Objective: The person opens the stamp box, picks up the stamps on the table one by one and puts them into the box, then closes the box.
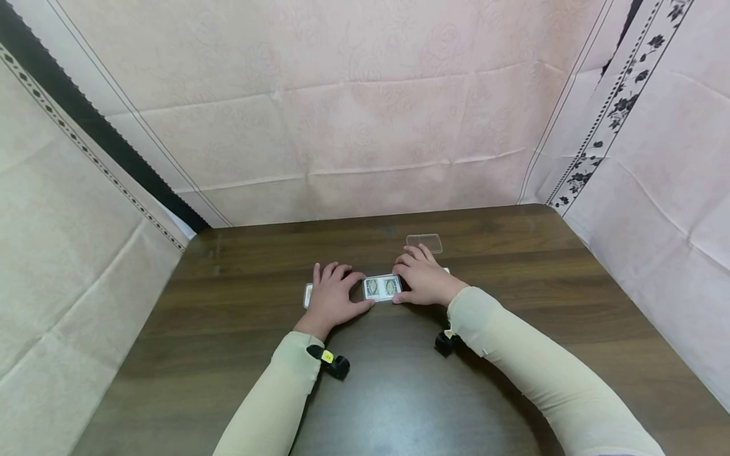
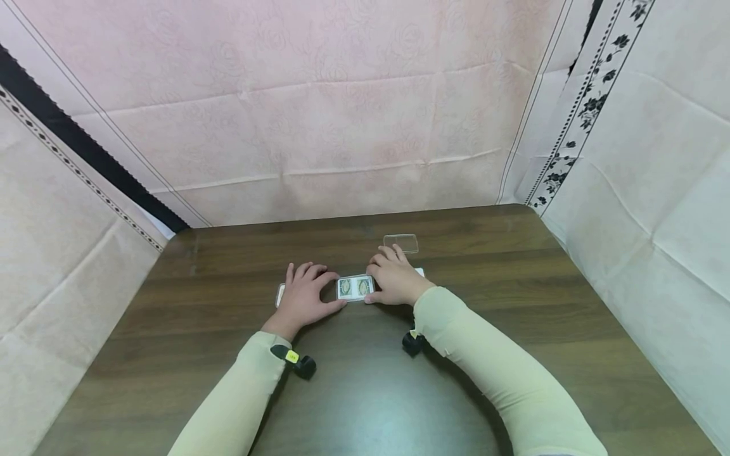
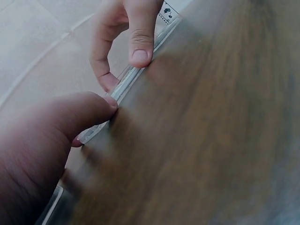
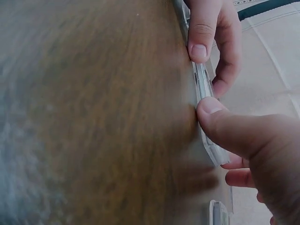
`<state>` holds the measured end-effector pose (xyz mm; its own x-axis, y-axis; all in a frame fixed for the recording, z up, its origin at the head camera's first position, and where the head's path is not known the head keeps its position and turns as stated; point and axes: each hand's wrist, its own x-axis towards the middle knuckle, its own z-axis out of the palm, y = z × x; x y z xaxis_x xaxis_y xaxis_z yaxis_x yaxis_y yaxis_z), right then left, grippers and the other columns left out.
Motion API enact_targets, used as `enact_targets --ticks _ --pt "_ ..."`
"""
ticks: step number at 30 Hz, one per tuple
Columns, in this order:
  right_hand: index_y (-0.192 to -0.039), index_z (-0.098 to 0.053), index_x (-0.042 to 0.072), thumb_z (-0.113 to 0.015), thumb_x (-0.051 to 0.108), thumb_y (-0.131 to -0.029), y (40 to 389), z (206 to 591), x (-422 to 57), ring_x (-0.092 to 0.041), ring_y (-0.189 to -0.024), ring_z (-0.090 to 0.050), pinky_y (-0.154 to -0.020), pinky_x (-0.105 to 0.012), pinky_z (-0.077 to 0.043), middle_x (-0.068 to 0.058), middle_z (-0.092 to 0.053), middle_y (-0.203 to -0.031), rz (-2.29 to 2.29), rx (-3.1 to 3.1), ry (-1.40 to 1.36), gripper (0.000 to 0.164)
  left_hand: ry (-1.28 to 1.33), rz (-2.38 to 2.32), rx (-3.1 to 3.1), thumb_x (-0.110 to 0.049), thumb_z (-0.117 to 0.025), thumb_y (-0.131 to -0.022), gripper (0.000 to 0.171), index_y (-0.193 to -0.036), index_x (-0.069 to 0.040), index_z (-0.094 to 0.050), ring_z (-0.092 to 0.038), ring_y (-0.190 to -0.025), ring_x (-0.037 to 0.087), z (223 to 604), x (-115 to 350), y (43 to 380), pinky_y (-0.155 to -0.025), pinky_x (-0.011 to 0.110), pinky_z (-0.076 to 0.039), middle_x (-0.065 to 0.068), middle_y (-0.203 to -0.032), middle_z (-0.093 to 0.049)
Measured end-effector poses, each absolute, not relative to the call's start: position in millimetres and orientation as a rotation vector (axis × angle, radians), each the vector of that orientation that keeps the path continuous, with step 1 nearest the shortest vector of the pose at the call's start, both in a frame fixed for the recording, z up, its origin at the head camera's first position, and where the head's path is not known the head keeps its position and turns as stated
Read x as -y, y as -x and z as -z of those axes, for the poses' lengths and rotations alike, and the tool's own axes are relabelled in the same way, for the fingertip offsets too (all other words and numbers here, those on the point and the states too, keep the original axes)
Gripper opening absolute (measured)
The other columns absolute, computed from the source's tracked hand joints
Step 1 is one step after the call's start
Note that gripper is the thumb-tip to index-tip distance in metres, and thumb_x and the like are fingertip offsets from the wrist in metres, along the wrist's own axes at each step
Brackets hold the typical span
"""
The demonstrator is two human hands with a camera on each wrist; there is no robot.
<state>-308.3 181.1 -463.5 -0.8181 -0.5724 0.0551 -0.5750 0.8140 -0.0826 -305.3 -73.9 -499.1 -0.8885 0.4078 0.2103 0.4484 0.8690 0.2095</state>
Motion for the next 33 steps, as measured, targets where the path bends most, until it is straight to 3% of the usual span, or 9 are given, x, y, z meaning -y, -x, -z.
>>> enact_targets --ticks 22,33 --pt "-0.104 -0.072 0.018 -0.087 0.056 -0.071 315.4 447.4 -167.9 -0.045 -0.144 -0.027 -0.118 -0.064 -0.007 -0.009 -0.061 -0.131 -0.181 3.156 -0.698 0.053 0.641 0.249 3.026 -0.070 -0.061 -0.087 0.064 -0.139 -0.035 -0.060 -0.028 -0.145 0.038 484.6 63.4 303.8 -0.118 0.067 -0.005 0.007 -0.151 -0.047" --pt "-0.104 -0.075 0.021 -0.086 0.060 -0.070 314.3 446.2 -164.9 -0.046 -0.145 -0.025 -0.118 -0.064 -0.006 -0.009 -0.061 -0.133 -0.123 3.136 -0.698 0.053 0.650 0.218 3.026 -0.069 -0.061 -0.088 0.063 -0.141 -0.034 -0.059 -0.030 -0.144 0.039 481.4 65.3 304.1 -0.117 0.068 -0.006 0.007 -0.149 -0.049"
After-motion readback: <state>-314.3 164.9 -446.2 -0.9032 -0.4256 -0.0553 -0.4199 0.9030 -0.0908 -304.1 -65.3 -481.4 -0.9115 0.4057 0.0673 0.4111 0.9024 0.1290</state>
